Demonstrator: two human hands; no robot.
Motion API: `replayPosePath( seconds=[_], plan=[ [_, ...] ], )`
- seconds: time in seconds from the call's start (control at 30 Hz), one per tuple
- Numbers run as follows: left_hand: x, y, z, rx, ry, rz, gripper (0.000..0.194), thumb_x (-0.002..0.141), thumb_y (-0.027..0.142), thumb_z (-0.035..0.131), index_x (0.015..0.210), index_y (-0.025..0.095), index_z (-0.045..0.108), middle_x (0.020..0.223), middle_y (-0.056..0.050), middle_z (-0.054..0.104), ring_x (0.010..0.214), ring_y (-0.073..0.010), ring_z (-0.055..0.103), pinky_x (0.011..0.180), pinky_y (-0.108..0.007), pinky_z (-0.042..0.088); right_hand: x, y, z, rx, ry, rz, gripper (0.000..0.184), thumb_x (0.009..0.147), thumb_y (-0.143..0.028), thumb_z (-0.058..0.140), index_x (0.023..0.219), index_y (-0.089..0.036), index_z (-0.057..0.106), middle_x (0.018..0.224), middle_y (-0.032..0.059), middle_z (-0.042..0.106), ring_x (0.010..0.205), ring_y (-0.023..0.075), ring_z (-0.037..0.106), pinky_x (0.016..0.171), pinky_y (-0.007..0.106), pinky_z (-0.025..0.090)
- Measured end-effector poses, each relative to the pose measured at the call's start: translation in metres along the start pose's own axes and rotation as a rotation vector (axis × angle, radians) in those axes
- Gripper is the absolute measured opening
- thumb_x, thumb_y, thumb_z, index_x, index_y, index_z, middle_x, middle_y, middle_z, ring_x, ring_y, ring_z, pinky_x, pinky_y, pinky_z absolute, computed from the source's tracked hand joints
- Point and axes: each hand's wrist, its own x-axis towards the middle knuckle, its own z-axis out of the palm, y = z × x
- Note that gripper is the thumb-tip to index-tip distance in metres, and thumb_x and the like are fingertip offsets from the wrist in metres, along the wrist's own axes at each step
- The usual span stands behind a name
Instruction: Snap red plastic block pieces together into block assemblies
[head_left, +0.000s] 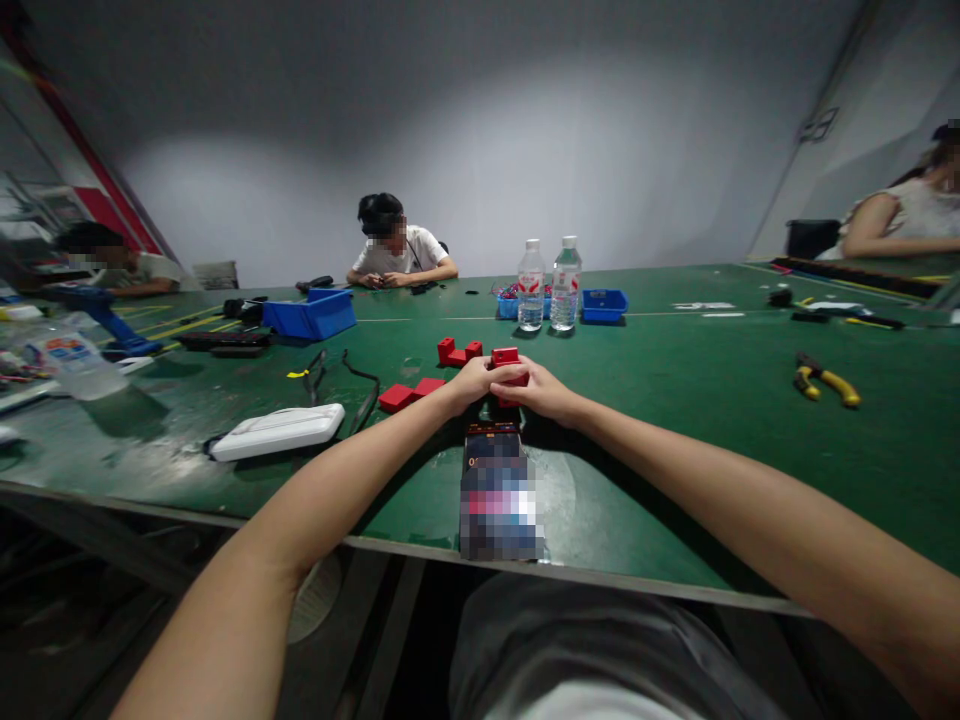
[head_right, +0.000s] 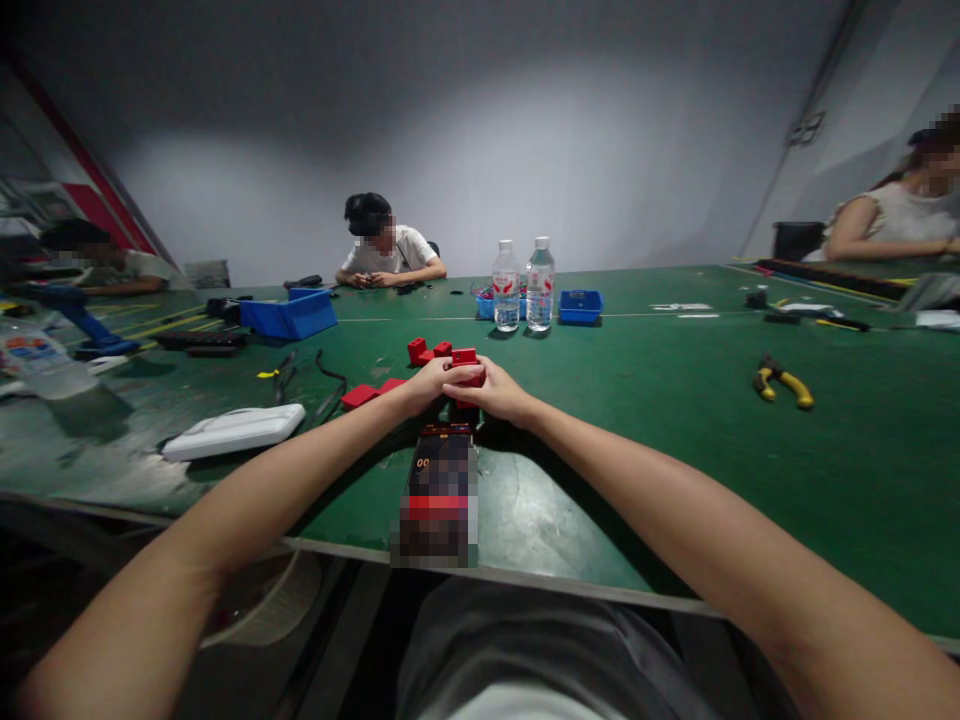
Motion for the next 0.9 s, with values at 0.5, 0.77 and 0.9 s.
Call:
replayPosePath(
  seconds=[0.5,0.77,0.9],
  plan=[
    [0.0006,-0.0024,0.0015,0.06,0.013,0.062,0.047,0.065,0.05,0.074,0.089,0.011,0.069,0.081,-0.005,0.069,0.075,-0.0161,0.061,0.075,-0.028,0.046,0.0,0.0015,-0.0027,-0.018,-0.039,-0.031,0.052,0.071,-0.036,0.078,0.115,-0.018,0.058,0.113,0.0069,0.067,0.102,0.0192,0.064,0.095,0.036,0.051],
    [0.006,-0.0041,-0.0039,0.126,0.092,-0.096,0.056,0.064,0.063,0.07,0.085,0.011,0.071,0.077,-0.005,0.069,0.066,-0.014,0.058,0.065,-0.026,0.043,0.0025,0.0049,-0.0047,-0.083,0.053,0.013,0.046,0.074,-0.039,0.075,0.112,-0.017,0.06,0.112,0.008,0.068,0.102,0.0201,0.064,0.098,0.039,0.049],
    [0.0038,-0.0071,-0.0028,0.167,0.196,-0.081,0.06,0.069,0.068,0.063,0.088,0.012,0.072,0.082,-0.007,0.071,0.072,-0.0163,0.062,0.069,-0.028,0.045,0.0019,0.0083,-0.0033,-0.083,0.013,-0.03,0.06,0.067,-0.033,0.081,0.119,-0.019,0.055,0.115,0.0073,0.066,0.105,0.0205,0.063,0.097,0.038,0.05]
  ],
)
